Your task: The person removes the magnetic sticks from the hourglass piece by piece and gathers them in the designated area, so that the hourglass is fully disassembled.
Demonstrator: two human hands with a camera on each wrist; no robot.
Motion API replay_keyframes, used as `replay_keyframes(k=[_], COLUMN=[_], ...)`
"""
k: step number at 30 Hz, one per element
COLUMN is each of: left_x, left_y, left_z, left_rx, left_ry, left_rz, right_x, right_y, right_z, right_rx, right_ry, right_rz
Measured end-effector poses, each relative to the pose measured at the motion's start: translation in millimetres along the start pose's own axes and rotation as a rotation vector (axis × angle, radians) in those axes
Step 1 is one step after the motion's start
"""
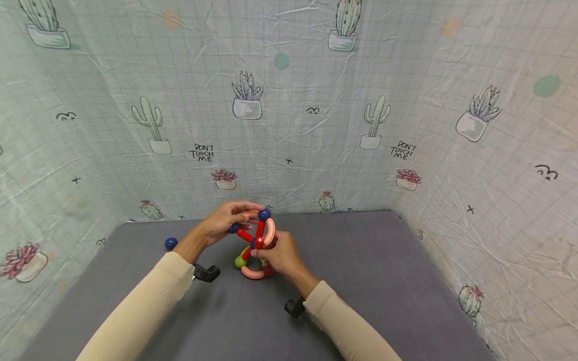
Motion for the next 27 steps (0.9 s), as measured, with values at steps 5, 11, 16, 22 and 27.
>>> replay_keyframes(k=[5,11,16,22,27], left_x=[0.2,1.0,1.3,1.2,0.4], left_y=[0.0,0.1,-0.2,-1.6,-1.4], left_z=[0.3,1.0,2.0,3.6,2.9], left_rx=[0.000,0.006,-0.003,0.002,-0.004], left_ry=[0.001,0.004,0.002,-0.001,0.003], left_rz=[0.000,0.004,0.001,-0.007,-0.003], right_x=[-3.6,-12.6,-22.3,-32.0,-40.7], right_y=[-2.1,-8.8,-19.3,-37.4,-55.8], right_z=[-1.0,2.2,3.5,-1.0,-6.3], right_rx=[-0.067,-0.241,-0.356,-0.416,-0.406], right_ry=[0.004,-0.009,-0.049,-0.067,-0.056], right_rz=[0.014,0.030,0.024,-0.003,-0.030])
Point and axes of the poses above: each hand's wrist, its own x-axis towards the middle knuckle, its own y-axis out of the palm, z = x × y, the point moved 6 cm from there along x, towards the middle knuckle, and after that the axes turned 1 degree about y, right-handed, at the moved point
